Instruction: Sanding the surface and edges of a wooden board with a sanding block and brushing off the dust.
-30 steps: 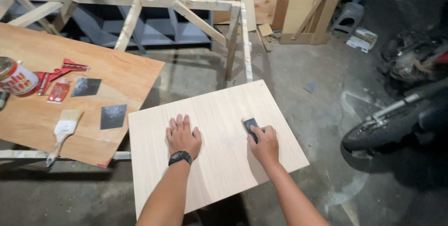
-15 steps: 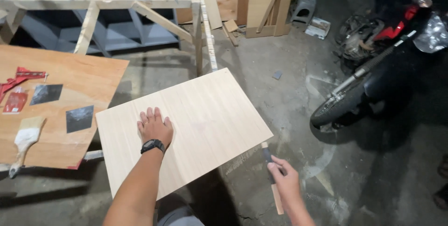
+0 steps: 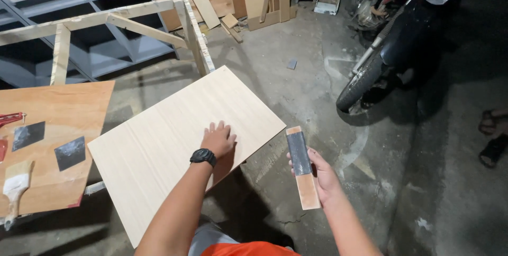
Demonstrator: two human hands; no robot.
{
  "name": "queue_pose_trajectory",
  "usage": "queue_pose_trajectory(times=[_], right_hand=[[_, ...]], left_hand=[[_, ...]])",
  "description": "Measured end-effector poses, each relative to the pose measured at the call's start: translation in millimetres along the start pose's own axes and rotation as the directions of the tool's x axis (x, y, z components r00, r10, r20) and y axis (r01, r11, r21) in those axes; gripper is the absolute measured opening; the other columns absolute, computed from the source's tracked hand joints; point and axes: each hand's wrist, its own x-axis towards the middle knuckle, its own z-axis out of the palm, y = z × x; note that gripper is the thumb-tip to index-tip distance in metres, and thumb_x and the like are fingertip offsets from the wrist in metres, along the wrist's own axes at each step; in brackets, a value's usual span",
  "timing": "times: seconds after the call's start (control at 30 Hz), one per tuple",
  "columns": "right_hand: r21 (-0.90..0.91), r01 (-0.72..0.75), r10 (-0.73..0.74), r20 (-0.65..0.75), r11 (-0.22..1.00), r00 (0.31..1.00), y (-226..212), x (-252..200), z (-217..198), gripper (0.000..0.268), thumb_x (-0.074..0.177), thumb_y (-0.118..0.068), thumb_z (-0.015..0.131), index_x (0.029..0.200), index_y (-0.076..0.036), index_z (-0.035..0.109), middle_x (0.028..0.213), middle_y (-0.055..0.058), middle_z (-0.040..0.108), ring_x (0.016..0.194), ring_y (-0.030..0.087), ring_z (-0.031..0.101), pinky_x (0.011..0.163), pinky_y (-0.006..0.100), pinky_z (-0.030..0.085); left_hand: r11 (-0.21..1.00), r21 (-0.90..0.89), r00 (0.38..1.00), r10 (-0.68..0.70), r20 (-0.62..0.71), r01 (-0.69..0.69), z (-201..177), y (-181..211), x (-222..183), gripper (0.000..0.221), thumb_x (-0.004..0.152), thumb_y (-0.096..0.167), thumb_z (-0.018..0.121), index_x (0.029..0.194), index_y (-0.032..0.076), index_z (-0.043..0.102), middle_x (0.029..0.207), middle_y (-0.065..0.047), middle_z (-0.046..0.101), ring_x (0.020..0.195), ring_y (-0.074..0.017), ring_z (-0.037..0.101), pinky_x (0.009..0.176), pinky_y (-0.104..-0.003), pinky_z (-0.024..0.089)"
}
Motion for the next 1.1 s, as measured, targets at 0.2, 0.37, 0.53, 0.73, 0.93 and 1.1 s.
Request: queue_pose_trajectory(times=[0.2,0.37,0.53,0.73,0.93,1.1], right_hand=[[-0.01,0.004,-0.004,-0.013,1.0,1.0,3,-7,-15,0.03,0.102,-0.03,0.071,0.129,-0.016,0.068,0.112,0.02,0.081,0.098,0.036,0.081,0.083,0.049,0.068],[-0.021,-0.013,0.012,-0.026,1.0,1.0,13,-6,-18,0.03,0.101,-0.029,0.073,0.128,-0.015,0.068,0.11,0.019,0.081,0.097,0.036,0.082,0.083,0.049,0.068],[-0.073,-0.029,0.027,-0.026,0.997,0.999,22,-8,-6,0.034,0.101,-0.027,0.073,0.132,-0.014,0.069,0.11,0.018,0.081,0.097,0.035,0.081,0.084,0.048,0.068],[-0.095,0.011,-0.012,-0.014,0.995,1.0,32,-9,-2,0.034,0.101,-0.024,0.073,0.132,-0.01,0.072,0.105,0.018,0.081,0.092,0.033,0.082,0.08,0.046,0.068],[-0.061,0.05,-0.051,-0.023,0.997,0.998,36,-9,-22,0.033,0.102,-0.02,0.072,0.133,-0.009,0.072,0.106,0.019,0.081,0.091,0.033,0.081,0.082,0.047,0.067],[-0.145,0.026,-0.045,-0.131,0.989,0.99,32,-15,-32,0.04,0.101,-0.021,0.072,0.138,-0.006,0.071,0.104,0.018,0.076,0.085,0.027,0.071,0.074,0.038,0.054]], left_hand=[[1.0,0.015,0.997,-0.028,0.069,0.027,-50,5,-53,0.065,0.114,0.056,0.031,0.173,0.028,0.038,0.184,-0.002,0.026,0.169,-0.0411,0.02,0.135,-0.064,0.02],[0.984,0.026,0.984,-0.175,0.034,0.174,-47,-40,-59,0.068,0.113,0.061,0.028,0.174,0.031,0.036,0.185,-0.001,0.024,0.169,-0.0385,0.02,0.135,-0.064,0.019],[0.954,0.029,0.954,-0.298,0.019,0.298,-54,-38,-77,0.077,0.114,0.064,0.025,0.176,0.018,0.032,0.185,-0.011,0.021,0.168,-0.0444,0.019,0.135,-0.062,0.017],[0.986,0.11,0.99,-0.133,0.054,0.127,-49,25,-84,0.079,0.113,0.061,0.031,0.176,0.014,0.031,0.185,-0.013,0.021,0.168,-0.0478,0.016,0.135,-0.063,0.017],[0.99,0.069,0.99,0.114,0.088,-0.121,-56,45,-89,0.067,0.114,0.055,0.028,0.173,0.025,0.036,0.184,-0.006,0.027,0.167,-0.047,0.02,0.135,-0.065,0.019],[0.993,-0.081,0.981,-0.102,-0.165,0.09,-48,14,-70,0.054,0.113,0.043,0.038,0.116,0.006,0.077,0.126,-0.017,0.072,0.13,-0.0424,0.058,0.117,-0.062,0.039]])
